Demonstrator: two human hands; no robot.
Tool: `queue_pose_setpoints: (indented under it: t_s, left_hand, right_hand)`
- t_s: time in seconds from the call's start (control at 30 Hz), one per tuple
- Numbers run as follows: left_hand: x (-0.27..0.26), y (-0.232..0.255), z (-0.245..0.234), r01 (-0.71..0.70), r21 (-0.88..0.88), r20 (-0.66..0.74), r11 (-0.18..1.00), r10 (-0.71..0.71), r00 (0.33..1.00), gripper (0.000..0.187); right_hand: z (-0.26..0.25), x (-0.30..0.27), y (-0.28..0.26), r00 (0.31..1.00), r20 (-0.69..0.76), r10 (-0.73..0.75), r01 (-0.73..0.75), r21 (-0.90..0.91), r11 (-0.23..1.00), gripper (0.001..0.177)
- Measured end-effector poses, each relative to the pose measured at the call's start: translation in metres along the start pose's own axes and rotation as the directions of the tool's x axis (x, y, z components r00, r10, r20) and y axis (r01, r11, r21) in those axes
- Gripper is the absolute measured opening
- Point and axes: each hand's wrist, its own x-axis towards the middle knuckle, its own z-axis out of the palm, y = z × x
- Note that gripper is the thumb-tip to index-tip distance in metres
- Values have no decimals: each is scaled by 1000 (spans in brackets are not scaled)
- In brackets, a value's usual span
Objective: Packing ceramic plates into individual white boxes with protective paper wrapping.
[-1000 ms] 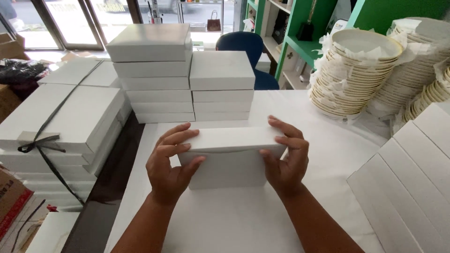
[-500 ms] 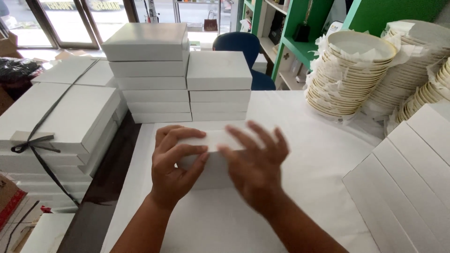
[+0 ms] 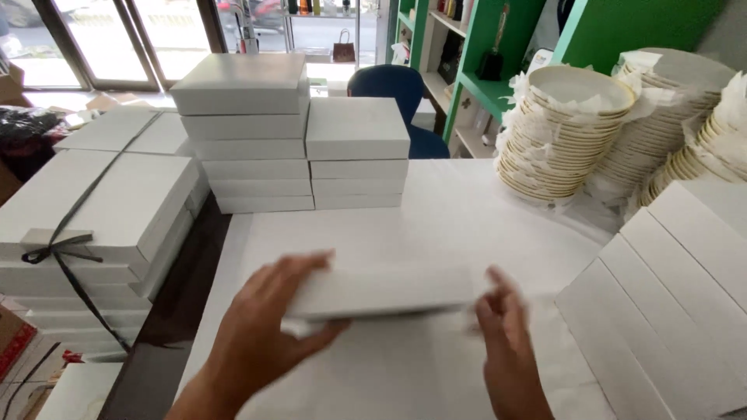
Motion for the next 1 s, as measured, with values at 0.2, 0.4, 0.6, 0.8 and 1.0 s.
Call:
queue_pose_setpoints:
  t_s: [0.2, 0.4, 0.6, 0.8, 1.0]
  left_hand:
    - [-66, 33, 12, -346, 179, 277, 921, 290, 916, 26]
    - [-88, 39, 27, -371, 383, -13, 846, 406, 914, 3]
    - [-43, -18, 31, -227, 312, -357, 923, 335, 872, 73]
    - [-7, -97, 66, 187, -21, -277, 982, -186, 943, 14]
    - [-16, -109, 73, 571, 62, 158, 819, -573, 804, 10]
  right_hand:
    - [-19, -28, 11, 516, 333, 789, -854, 275, 442, 60]
    - [-34, 26, 167, 642, 90, 762, -684, -383, 621, 56]
    - [-17, 19, -7, 727, 255, 638, -664, 495, 560, 28]
    - [51, 161, -59, 905, 387, 177, -389, 584, 713, 35]
    - [133, 271, -83, 915, 395, 80, -290, 509, 810, 58]
